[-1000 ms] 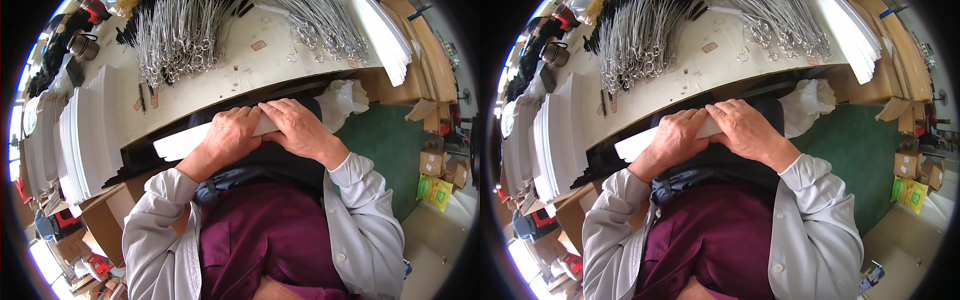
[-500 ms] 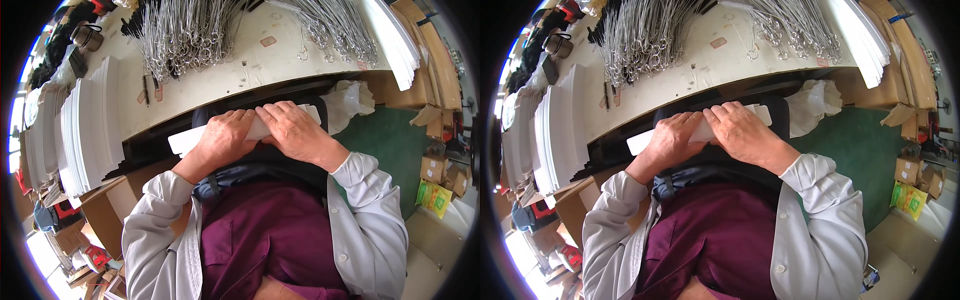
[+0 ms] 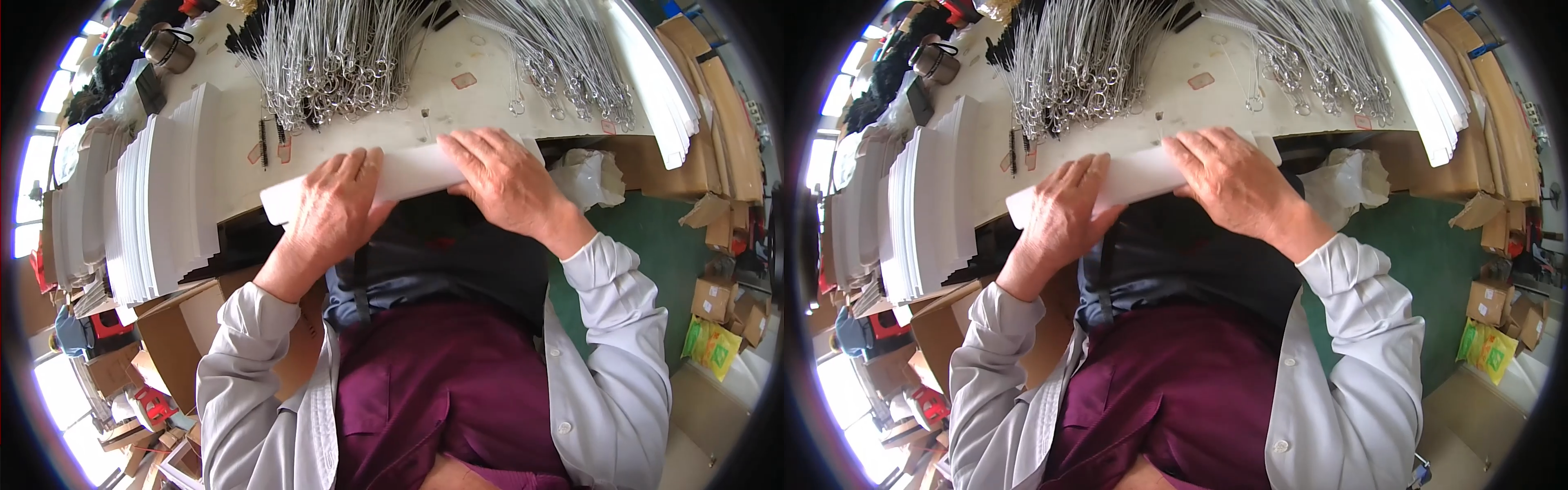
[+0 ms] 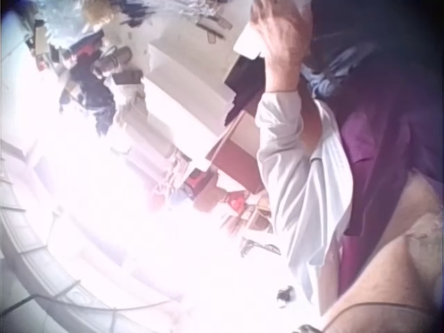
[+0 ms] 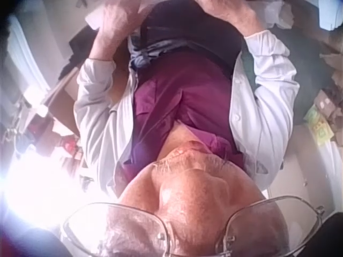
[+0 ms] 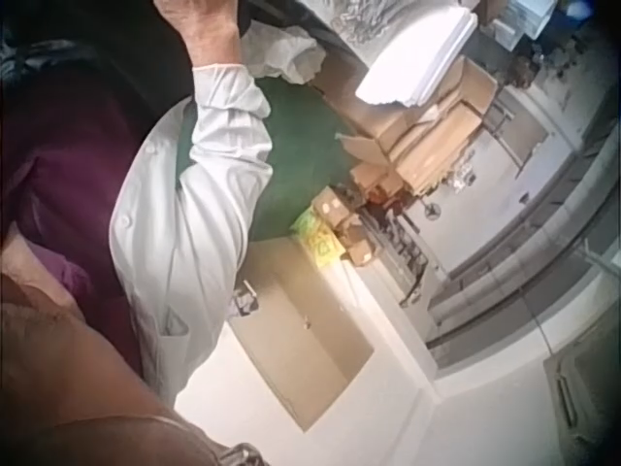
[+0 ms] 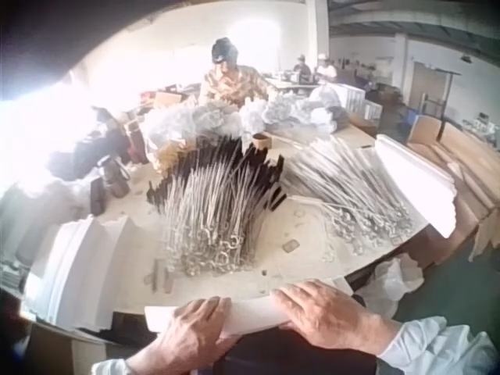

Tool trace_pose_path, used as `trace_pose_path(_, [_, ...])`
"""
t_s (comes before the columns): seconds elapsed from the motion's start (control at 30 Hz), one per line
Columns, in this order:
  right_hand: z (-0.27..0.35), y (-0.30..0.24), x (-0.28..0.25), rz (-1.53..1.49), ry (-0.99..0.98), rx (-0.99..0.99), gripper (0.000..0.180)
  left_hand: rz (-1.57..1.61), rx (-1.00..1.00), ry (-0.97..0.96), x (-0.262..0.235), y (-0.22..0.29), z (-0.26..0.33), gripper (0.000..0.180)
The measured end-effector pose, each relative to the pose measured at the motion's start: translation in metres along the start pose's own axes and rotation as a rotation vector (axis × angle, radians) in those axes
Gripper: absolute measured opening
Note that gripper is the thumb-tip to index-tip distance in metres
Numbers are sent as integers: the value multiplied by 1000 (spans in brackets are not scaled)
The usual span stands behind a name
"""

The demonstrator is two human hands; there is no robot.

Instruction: Packaging wire brushes into white rectangular boxes.

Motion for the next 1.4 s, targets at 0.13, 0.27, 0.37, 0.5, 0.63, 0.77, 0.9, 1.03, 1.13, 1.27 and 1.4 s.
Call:
trace_pose_path(0.13, [-31,16,7,66,123,-38,60,-91,-31,100,-17,-21,-19,57])
trace_pose_path(0.27, [-35,32,40,8,112,-11,59,-134,-38,147,15,-35,-16,54])
trace_pose_path(0.37, [-36,31,35,-6,136,-4,48,-63,-124,168,13,-39,-12,53])
trace_pose_path(0.5, [-36,31,38,-23,109,24,50,-58,-158,172,18,-38,-11,54])
trace_pose_path(0.63, [-33,28,44,-32,53,57,58,-60,-151,219,20,-34,-2,53])
trace_pose_path(0.77, [-28,25,47,-12,39,44,61,-134,-124,252,26,-32,5,55])
trace_pose_path(0.9, [-15,22,55,-17,-8,63,68,-155,-113,199,38,-24,13,64])
trace_pose_path(1.03, [-13,25,61,60,-9,74,73,-206,-132,89,53,-27,18,70])
trace_pose_path(1.13, [11,62,48,125,-9,209,76,-320,-118,50,48,-47,45,69])
trace_pose_path(1.27, [20,70,38,225,-6,156,66,-332,-178,101,42,-63,62,68])
trace_pose_path(1.4, [23,72,40,207,64,169,61,-357,-141,102,41,-62,65,66])
Point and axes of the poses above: each hand's wrist, its own z-axis away from the middle knuckle, its own x-axis out of the palm, y = z × x, the point moved 9 cm from there along -z, towards the middle knuckle, and after that the axes turned 7 degrees about x, right-handed, at the moved point
